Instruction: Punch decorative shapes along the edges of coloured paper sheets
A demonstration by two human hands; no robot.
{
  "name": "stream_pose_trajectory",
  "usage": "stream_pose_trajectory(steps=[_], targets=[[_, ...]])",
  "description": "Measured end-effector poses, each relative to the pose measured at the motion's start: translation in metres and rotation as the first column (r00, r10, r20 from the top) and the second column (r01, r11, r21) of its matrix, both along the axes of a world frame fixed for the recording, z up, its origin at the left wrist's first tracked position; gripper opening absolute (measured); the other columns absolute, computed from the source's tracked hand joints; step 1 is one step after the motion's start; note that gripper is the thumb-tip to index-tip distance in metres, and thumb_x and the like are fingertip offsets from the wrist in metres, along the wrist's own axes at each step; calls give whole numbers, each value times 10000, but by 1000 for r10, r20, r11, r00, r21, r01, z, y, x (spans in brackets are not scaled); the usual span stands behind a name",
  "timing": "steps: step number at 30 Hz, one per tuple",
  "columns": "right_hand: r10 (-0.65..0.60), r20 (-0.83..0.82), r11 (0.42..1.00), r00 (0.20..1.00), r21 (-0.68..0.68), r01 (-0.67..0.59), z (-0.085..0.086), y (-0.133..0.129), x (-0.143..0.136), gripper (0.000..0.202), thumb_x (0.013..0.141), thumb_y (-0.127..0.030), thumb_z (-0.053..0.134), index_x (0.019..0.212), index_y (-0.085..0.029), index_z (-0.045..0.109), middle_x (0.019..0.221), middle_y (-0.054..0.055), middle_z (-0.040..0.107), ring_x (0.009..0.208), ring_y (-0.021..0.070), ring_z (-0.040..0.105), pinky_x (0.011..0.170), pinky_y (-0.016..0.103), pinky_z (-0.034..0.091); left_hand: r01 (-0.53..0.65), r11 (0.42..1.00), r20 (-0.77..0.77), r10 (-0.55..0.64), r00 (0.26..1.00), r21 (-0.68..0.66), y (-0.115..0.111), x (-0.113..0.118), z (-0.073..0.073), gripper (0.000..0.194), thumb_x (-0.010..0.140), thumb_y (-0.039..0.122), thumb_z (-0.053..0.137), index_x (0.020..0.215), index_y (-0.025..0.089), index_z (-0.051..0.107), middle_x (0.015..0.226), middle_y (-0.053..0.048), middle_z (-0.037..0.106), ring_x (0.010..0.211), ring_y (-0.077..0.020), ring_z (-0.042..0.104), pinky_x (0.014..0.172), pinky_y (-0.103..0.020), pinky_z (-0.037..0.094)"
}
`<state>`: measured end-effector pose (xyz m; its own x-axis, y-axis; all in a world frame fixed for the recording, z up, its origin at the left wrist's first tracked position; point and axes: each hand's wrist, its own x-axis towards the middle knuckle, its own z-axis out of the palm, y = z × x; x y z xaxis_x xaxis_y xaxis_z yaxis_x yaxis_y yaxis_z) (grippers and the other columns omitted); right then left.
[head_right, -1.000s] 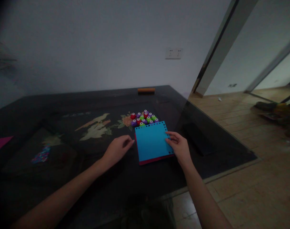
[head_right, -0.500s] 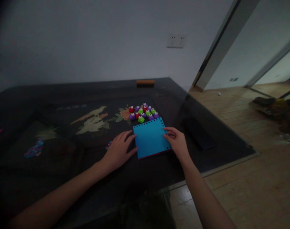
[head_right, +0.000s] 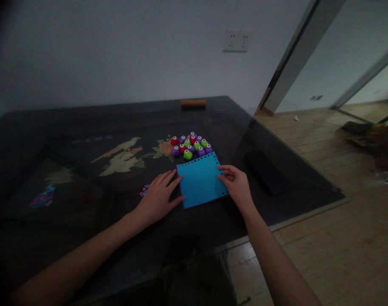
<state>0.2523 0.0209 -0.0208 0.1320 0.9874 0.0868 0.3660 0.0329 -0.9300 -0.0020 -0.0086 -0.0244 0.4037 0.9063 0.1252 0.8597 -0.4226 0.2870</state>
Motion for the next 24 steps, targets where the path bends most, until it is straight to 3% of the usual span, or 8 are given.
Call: stream_pose_trajectory(steps=[6,12,15,24], targets=[[-49,64,999,997,22,48,3,-2,-2,353,655,-334,687,959,-155,680,840,75,640,631,160,577,563,293,460,14,1000,-17,-13,1000,10,1,0,0,589,837,504,508,1344,213,437,1447,-104,382,1352,-291,289,1103,-479,228],[-125,327,984,937,159,76,2,-2,0,315,702,-286,639,991,-168,679,893,90,658,693,184,566,636,327,465,10,1000,-29,-10,1000,-8,0,0,2,591,834,505,511,1345,220,434,1449,-97,383,1351,-289,289,1098,-476,233],[-116,424,990,898,123,70,0,-2,2,339,707,-247,633,1036,-181,682,897,87,650,663,175,554,639,332,467,10,1000,-4,-10,1000,-9,0,0,1,588,827,497,524,1338,219,439,1446,-100,385,1349,-291,292,1099,-473,232],[-87,481,989,873,148,17,-6,-1,4,300,734,-225,604,1019,-205,695,937,80,669,754,191,589,675,326,476,26,1000,-73,-24,997,16,0,-1,2,600,851,511,486,1355,190,422,1453,-110,375,1346,-288,301,1087,-480,271]])
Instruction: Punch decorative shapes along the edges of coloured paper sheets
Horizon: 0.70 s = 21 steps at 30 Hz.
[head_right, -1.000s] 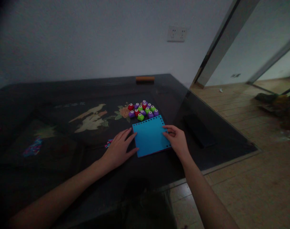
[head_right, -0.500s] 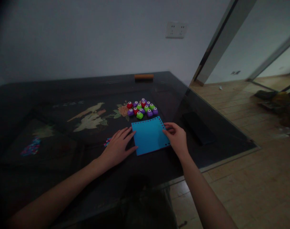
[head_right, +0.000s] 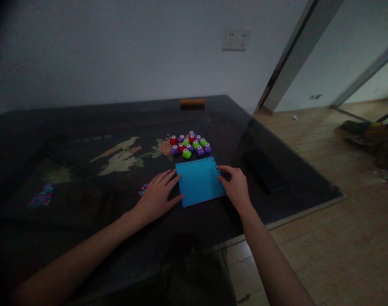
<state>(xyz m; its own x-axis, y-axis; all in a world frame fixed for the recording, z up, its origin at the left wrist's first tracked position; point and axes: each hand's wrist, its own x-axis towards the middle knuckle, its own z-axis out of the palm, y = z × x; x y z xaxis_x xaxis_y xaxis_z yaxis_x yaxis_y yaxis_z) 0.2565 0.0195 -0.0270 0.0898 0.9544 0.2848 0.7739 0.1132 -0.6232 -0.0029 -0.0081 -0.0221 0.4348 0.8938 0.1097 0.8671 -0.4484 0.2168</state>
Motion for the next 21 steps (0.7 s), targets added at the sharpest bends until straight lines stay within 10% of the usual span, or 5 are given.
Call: stream_pose_trajectory(steps=[15,21], targets=[[94,-38,993,995,81,-90,-4,2,2,218,780,-299,575,935,-197,689,971,91,677,844,233,597,667,355,467,8,999,3,-8,1000,32,0,-1,3,666,845,529,485,1382,156,359,1418,-114,426,1317,-283,349,1095,-479,259],[21,-240,991,971,130,11,10,-2,-2,262,820,-366,544,916,-164,680,936,95,672,806,210,609,659,326,462,-51,990,115,35,993,134,3,-9,36,602,873,473,474,1374,168,337,1333,-114,510,1228,-250,455,1075,-475,275]])
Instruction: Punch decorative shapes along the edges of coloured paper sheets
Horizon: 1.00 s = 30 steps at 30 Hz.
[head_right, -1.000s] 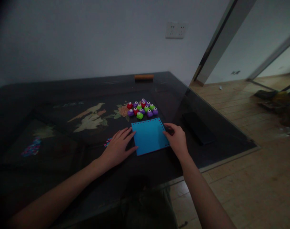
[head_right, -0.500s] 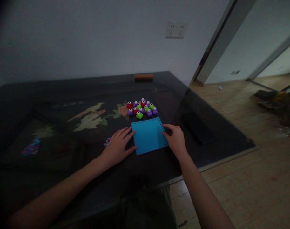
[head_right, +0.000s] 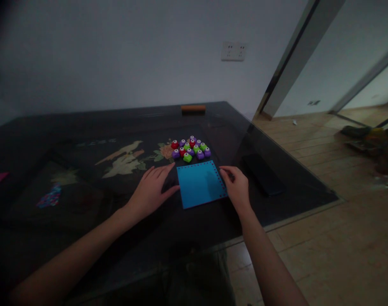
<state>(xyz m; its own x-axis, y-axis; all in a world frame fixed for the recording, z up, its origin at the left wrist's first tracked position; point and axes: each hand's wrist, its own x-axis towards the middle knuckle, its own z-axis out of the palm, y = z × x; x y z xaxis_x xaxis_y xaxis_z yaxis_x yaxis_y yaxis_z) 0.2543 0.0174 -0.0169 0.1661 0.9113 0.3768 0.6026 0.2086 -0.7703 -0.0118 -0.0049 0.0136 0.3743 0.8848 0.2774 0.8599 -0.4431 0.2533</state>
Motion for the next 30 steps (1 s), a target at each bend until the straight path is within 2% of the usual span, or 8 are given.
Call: stream_pose_trajectory(steps=[6,10,12,15,17,20,24,30], targets=[[47,-118,993,992,115,-33,22,-10,-19,174,801,-345,607,826,-172,595,793,34,614,731,172,580,670,297,450,61,996,117,-69,991,72,-20,-31,33,164,895,281,472,996,205,576,1071,-52,614,1005,-200,559,883,-376,427],[227,-17,935,974,285,-213,38,-23,-52,196,811,-347,612,792,-189,497,770,17,551,733,162,549,689,286,433,187,982,112,-190,975,37,-45,-52,26,153,903,233,426,824,182,547,839,-41,591,786,-152,551,701,-271,438],[388,180,850,904,309,-426,41,-30,-73,210,838,-377,578,820,-187,492,770,25,547,725,161,531,672,279,415,262,964,56,-265,963,50,-55,-59,13,146,876,188,423,778,180,530,785,-38,574,736,-144,530,648,-248,413],[524,532,656,665,245,-714,33,-40,-102,261,872,-424,526,777,-181,512,713,29,565,676,159,502,613,275,357,397,915,-25,-396,918,71,-64,-65,-10,148,805,124,422,690,187,490,662,-12,526,632,-134,487,574,-240,360],[518,693,510,501,220,-831,22,-45,-116,318,894,-433,486,710,-178,529,660,32,574,644,158,498,581,280,317,446,893,-50,-444,895,66,-67,-66,-22,137,774,115,434,669,192,475,634,-1,525,592,-127,477,543,-243,329],[487,789,390,374,187,-902,6,-52,-128,373,926,-391,438,640,-177,547,581,19,573,582,142,494,553,286,276,461,887,-26,-460,887,32,-67,-67,-29,126,737,136,471,633,198,436,592,17,515,555,-120,474,529,-245,305],[515,806,384,290,85,-919,-5,-54,-135,337,923,-362,447,696,-172,609,621,18,625,587,137,528,557,284,276,444,896,-3,-444,896,-13,-66,-67,-29,163,775,213,488,627,202,422,560,29,511,519,-116,479,521,-244,295],[605,766,387,216,-46,-921,-4,-50,-135,340,931,-388,428,783,-172,646,683,36,660,632,143,564,576,268,300,443,895,-39,-445,895,-52,-67,-66,-27,195,820,267,487,641,198,453,581,21,550,539,-122,518,532,-246,295]])
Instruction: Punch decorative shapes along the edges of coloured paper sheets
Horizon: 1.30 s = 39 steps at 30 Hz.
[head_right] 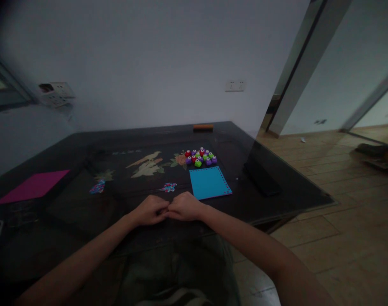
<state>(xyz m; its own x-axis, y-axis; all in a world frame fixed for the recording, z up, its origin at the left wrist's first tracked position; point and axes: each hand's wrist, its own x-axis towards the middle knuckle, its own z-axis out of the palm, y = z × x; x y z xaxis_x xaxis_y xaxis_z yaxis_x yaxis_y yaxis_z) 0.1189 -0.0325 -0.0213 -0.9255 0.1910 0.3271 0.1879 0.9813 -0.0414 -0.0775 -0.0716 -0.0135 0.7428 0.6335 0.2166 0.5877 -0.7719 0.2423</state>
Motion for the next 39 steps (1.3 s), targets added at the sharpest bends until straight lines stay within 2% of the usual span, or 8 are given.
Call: stream_pose_trajectory(steps=[9,16,25,32,39], targets=[[-1,-13,997,1000,-71,0,-4,4,1,343,912,-433,458,798,-185,664,691,28,671,632,140,576,560,265,284,-3,1000,-30,2,1000,-28,1,2,0,230,850,301,474,647,194,471,576,20,560,540,-116,532,534,-229,307],[-38,30,994,999,-101,41,-1,6,1,329,872,-445,529,736,-171,651,652,31,656,605,133,561,544,256,260,-14,1000,-69,14,998,-7,1,3,2,165,821,246,493,666,191,504,567,24,562,518,-111,513,525,-234,289],[-53,9,990,999,-131,53,-2,8,2,326,869,-449,533,728,-173,634,638,24,640,593,127,554,534,254,246,-15,1000,-75,17,997,19,0,3,1,219,845,283,471,651,191,514,567,12,577,530,-125,541,532,-251,310],[-69,12,989,998,-132,70,-8,10,1,352,863,-479,529,718,-175,631,621,17,624,564,121,525,521,257,216,-16,1000,-90,18,996,13,-1,3,2,187,836,274,485,672,194,526,572,19,584,535,-120,545,533,-245,308],[-76,23,985,997,-154,79,-2,8,1,362,884,-467,500,721,-176,640,628,22,631,578,124,532,528,254,224,-17,1000,-93,16,996,-8,1,2,1,169,826,253,486,672,193,526,580,14,586,533,-125,537,525,-248,299]])
